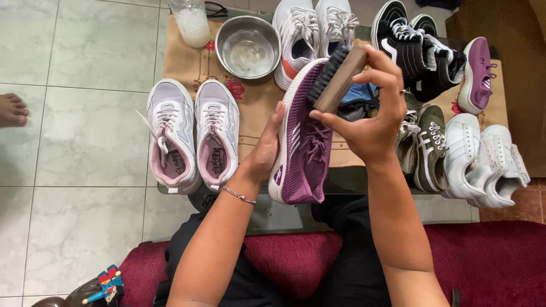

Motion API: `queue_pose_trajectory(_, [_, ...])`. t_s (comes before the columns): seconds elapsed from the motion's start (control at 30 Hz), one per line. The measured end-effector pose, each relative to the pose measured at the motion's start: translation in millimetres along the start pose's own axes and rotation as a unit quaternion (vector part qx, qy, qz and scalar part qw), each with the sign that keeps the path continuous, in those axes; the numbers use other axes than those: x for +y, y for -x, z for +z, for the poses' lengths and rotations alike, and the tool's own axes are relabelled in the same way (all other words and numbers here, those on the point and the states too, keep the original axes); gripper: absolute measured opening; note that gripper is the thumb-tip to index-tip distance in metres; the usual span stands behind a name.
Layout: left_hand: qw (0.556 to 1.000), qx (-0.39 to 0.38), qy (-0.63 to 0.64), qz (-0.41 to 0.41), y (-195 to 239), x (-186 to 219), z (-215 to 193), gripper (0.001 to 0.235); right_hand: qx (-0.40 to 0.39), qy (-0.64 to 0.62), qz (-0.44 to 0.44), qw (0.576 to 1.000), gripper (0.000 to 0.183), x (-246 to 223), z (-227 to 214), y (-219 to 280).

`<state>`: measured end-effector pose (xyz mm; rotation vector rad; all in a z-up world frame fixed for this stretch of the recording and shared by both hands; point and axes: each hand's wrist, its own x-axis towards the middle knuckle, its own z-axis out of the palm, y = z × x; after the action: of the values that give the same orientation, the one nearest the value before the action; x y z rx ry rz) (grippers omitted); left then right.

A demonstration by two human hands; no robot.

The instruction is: The person cleans a purple sneaker by scrubbing the sole with a brush and wiping it with a blue cloth. They repeatedly dip the brush into a metal bowl of water and continue scrubbing the textured bottom of the shoe.

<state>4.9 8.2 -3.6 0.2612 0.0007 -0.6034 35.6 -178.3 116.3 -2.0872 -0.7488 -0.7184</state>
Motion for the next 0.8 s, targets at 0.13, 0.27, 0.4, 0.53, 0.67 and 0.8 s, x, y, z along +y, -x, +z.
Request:
queue_pose_trajectory(0.13, [0.999, 0.004, 0.035, 0.017, -0.5, -2.9, -10.5, 0.06, 0.011, 0.003, 0.008, 1.0, 0.074, -0.7, -5.3, -3.6])
queue_pose_trajectory(0.27, [1.0, -0.005, 0.001, -0.021, 0.7, -4.0, -9.2, 0.074, 0.021, 0.022, 0.017, 0.999, 0.073, -2.8, -5.3, -1.6])
queue_pose_trajectory(0.4, [0.999, -0.031, -0.039, 0.005, -1.9, -11.1, -3.3, 0.091, 0.015, 0.023, 0.009, 1.0, 0.074, -2.9, 7.4, 5.5])
queue_pose_trajectory(0.53, [0.999, 0.026, -0.038, 0.022, -0.4, 5.2, -4.3, 0.095, -0.178, -0.069, -0.004, 0.982, 0.069, -14.0, 2.5, 15.7])
queue_pose_trajectory(0.67, [1.0, 0.014, -0.02, -0.001, -4.1, 1.3, 5.8, 0.097, -0.185, -0.053, -0.014, 0.981, 0.081, -1.7, -2.5, 5.1])
queue_pose_trajectory(0.8, [0.996, 0.067, -0.036, -0.045, -11.9, -26.9, 12.1, 0.094, 0.018, 0.024, 0.023, 0.999, 0.089, 2.6, -8.8, -0.5])
